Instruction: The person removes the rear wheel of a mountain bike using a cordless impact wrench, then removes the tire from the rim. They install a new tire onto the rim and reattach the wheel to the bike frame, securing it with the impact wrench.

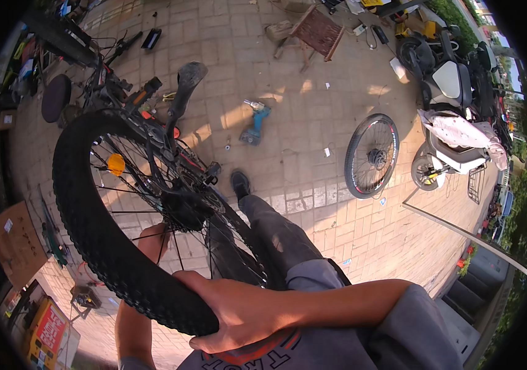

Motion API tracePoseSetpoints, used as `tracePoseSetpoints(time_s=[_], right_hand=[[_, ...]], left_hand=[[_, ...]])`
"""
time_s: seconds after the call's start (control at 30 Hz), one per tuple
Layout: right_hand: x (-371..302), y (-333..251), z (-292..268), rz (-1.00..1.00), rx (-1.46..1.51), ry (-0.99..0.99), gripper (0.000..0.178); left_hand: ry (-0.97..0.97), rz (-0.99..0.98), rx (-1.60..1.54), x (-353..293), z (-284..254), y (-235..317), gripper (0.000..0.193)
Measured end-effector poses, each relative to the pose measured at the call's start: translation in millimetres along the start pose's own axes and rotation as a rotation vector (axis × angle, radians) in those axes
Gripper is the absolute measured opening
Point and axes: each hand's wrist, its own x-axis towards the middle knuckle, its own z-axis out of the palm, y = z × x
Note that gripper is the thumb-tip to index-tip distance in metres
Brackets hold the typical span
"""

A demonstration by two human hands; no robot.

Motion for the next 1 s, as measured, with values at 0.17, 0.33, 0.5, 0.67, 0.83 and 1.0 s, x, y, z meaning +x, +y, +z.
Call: tracePoseSetpoints(time_s=[0.17, 0.33, 0.5, 0.67, 0.83, 1.0], right_hand=[[3, 1, -1, -0.101, -0.046, 0.061, 0.08], [8, 4, 1, -0.103, -0.025, 0.075, 0.082], [9, -1, 0, -0.09, -0.012, 0.079, 0.082], [14, -1, -5, -0.051, -0.023, 0.095, 0.083], [25, -5, -6, -0.057, 0.0, 0.094, 0.091], [40, -9, -8, 0.013, 0.015, 0.093, 0.089]], left_hand=[[0.021, -0.182, -0.458, 7, 14, -15, 0.02], [0.208, -0.313, -1.442, 5, 78, -97, 0.025], [0.166, -0.247, -1.724, 8, 102, -101, 0.025], [0.339, -0.264, -1.479, 8, 110, -72, 0.026], [0.504, -0.222, -1.012, 17, 111, -48, 0.027], [0.622, -0.15, -0.564, 32, 105, -36, 0.029]])
